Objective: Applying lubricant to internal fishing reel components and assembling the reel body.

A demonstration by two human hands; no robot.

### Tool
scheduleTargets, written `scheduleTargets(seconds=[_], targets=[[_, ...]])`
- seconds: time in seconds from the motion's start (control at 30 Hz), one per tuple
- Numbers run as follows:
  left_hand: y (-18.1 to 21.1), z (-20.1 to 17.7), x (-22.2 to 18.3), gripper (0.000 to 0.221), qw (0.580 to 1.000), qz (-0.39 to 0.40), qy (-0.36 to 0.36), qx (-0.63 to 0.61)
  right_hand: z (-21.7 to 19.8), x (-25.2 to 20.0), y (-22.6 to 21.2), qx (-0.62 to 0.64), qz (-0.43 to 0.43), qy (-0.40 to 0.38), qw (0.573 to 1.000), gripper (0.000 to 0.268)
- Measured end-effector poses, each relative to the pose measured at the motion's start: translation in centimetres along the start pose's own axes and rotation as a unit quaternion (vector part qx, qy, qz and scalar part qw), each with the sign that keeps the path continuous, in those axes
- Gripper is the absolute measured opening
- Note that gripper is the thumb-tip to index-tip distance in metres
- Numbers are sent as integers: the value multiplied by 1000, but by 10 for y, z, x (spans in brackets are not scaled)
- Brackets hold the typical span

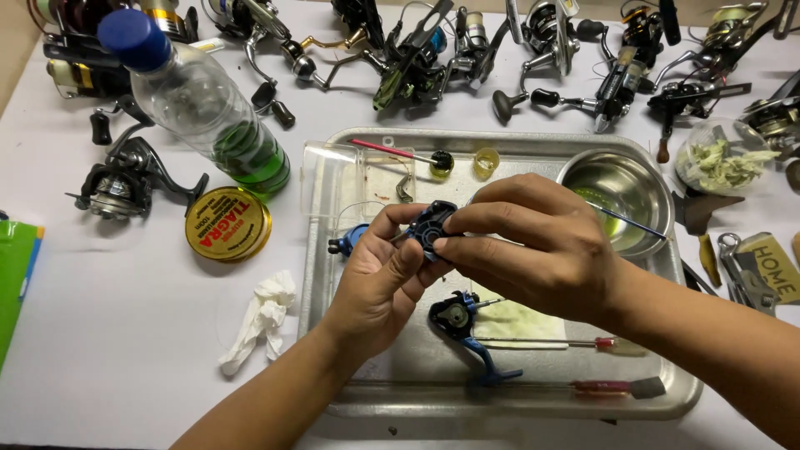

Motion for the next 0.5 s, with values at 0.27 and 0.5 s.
scheduleTargets(seconds=[0.27,0.5], targets=[[10,-1,2,61,999,50,18,-4,9,8,16,85,27,2,996,25],[8,12,0,44,998,34,-42,23,43,15,104,89,259,-70,959,8]])
Point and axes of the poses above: each hand's wrist, its own x-axis towards the middle knuckle, its own z-axis out of the palm, y = z × x, the point moved 6 cm from there along x, towards the middle knuckle, and after that the axes turned 5 degrees about -y, right-handed, at the moved point
